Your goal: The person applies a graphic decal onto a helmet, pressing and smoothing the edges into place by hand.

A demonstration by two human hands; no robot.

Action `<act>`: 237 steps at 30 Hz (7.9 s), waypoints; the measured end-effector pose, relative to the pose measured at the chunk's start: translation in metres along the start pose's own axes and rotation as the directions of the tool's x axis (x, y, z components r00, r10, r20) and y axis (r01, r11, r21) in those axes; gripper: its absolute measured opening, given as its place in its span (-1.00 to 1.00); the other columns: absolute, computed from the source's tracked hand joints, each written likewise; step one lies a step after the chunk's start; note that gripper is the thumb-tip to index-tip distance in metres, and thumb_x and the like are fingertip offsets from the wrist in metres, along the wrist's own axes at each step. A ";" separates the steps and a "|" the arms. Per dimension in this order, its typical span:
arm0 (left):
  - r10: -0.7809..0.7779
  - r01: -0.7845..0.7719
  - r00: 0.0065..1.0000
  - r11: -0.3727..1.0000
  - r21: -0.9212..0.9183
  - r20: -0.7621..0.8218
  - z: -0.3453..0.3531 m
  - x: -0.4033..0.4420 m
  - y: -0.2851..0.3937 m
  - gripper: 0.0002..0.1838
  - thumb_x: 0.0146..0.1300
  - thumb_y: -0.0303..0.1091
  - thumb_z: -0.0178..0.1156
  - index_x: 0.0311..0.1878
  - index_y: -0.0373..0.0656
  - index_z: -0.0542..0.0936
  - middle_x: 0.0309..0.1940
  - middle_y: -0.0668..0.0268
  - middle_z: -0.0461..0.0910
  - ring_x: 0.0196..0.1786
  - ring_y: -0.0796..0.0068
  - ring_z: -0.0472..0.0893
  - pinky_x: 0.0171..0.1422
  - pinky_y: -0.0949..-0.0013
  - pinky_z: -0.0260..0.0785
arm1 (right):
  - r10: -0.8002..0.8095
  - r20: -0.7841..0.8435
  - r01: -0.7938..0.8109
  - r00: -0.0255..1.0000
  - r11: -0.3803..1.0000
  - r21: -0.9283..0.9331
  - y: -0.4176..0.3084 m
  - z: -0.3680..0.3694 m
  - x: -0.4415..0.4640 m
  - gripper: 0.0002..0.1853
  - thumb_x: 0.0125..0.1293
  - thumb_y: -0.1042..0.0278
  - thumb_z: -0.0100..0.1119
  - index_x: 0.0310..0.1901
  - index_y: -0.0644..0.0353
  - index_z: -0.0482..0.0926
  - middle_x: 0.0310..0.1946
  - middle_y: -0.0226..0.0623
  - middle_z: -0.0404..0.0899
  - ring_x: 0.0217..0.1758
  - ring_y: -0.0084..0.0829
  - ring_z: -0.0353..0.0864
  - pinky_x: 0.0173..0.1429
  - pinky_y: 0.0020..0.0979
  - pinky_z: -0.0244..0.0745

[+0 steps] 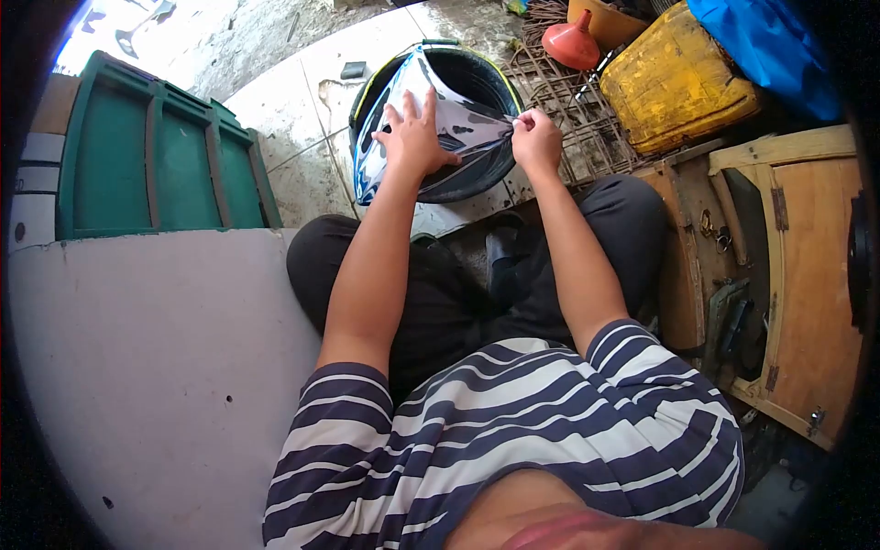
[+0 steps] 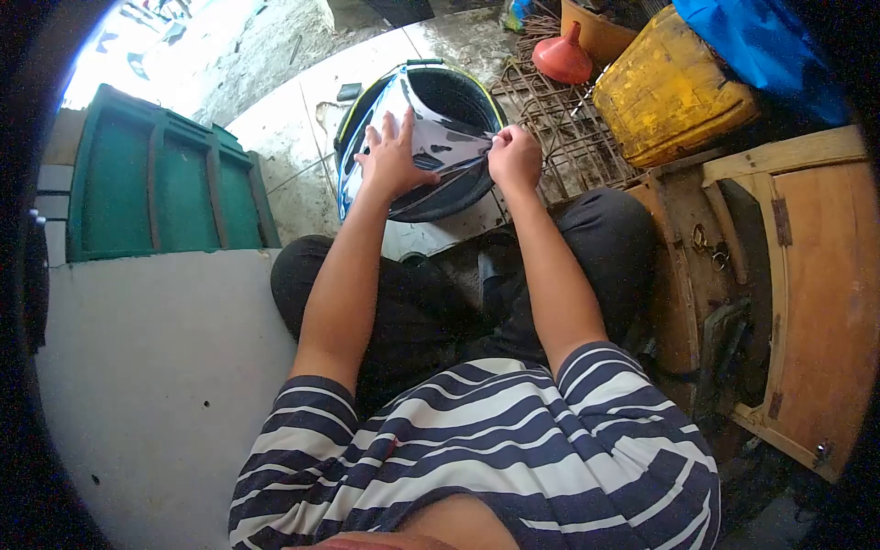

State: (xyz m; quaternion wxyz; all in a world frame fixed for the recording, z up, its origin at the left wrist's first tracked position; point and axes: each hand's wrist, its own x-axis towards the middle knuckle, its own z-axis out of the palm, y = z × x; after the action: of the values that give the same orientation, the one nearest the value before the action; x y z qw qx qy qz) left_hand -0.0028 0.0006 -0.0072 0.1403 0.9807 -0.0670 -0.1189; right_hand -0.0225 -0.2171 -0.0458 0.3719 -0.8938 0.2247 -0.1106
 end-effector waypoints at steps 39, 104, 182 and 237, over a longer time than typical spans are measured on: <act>-0.019 0.019 1.000 1.000 0.006 0.011 -0.001 0.000 0.002 0.53 -0.23 0.13 0.79 0.79 0.33 -0.02 0.78 0.06 -0.04 0.74 -0.39 0.01 0.49 -0.69 0.19 | -0.442 -0.085 0.436 0.893 0.896 -0.081 0.014 0.016 -0.019 -0.76 0.40 0.57 0.19 0.07 0.20 0.60 -0.26 -0.04 0.72 -0.11 0.08 0.73 0.01 0.04 0.59; -0.031 0.029 0.999 0.998 0.054 0.036 -0.002 0.001 0.003 0.53 -0.19 0.24 0.74 0.80 0.32 -0.07 0.78 0.08 -0.03 0.74 -0.36 0.02 0.51 -0.65 0.18 | -0.488 -0.047 0.480 0.872 0.869 -0.118 0.008 0.016 -0.022 -0.82 0.46 0.50 0.13 -0.01 0.28 0.69 -0.19 0.04 0.77 -0.09 0.11 0.76 0.03 0.01 0.63; -0.012 0.011 1.000 1.000 0.025 0.006 0.001 0.003 0.002 0.54 -0.20 0.20 0.76 0.79 0.31 -0.07 0.77 0.02 -0.02 0.73 -0.40 0.03 0.49 -0.70 0.16 | -0.450 -0.127 0.447 0.884 0.893 -0.054 0.007 0.010 -0.014 -0.80 0.44 0.51 0.16 0.01 0.22 0.70 -0.20 0.06 0.76 -0.11 0.11 0.76 0.01 0.02 0.62; -0.024 0.023 1.000 0.998 0.051 0.016 -0.002 0.001 0.003 0.52 -0.19 0.23 0.75 0.79 0.30 -0.04 0.78 0.07 0.00 0.74 -0.35 0.01 0.50 -0.65 0.18 | -0.525 -0.024 0.520 0.851 0.848 -0.102 0.011 0.016 -0.019 -0.57 0.38 0.60 0.16 0.27 0.22 0.63 -0.19 0.00 0.77 -0.11 0.06 0.77 0.02 0.02 0.62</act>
State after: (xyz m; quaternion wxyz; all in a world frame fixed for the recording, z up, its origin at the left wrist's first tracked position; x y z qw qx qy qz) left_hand -0.0018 -0.0014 -0.0042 0.1133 0.9836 -0.0597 -0.1272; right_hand -0.0371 -0.2052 -0.0656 0.2806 -0.9343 -0.0127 -0.2197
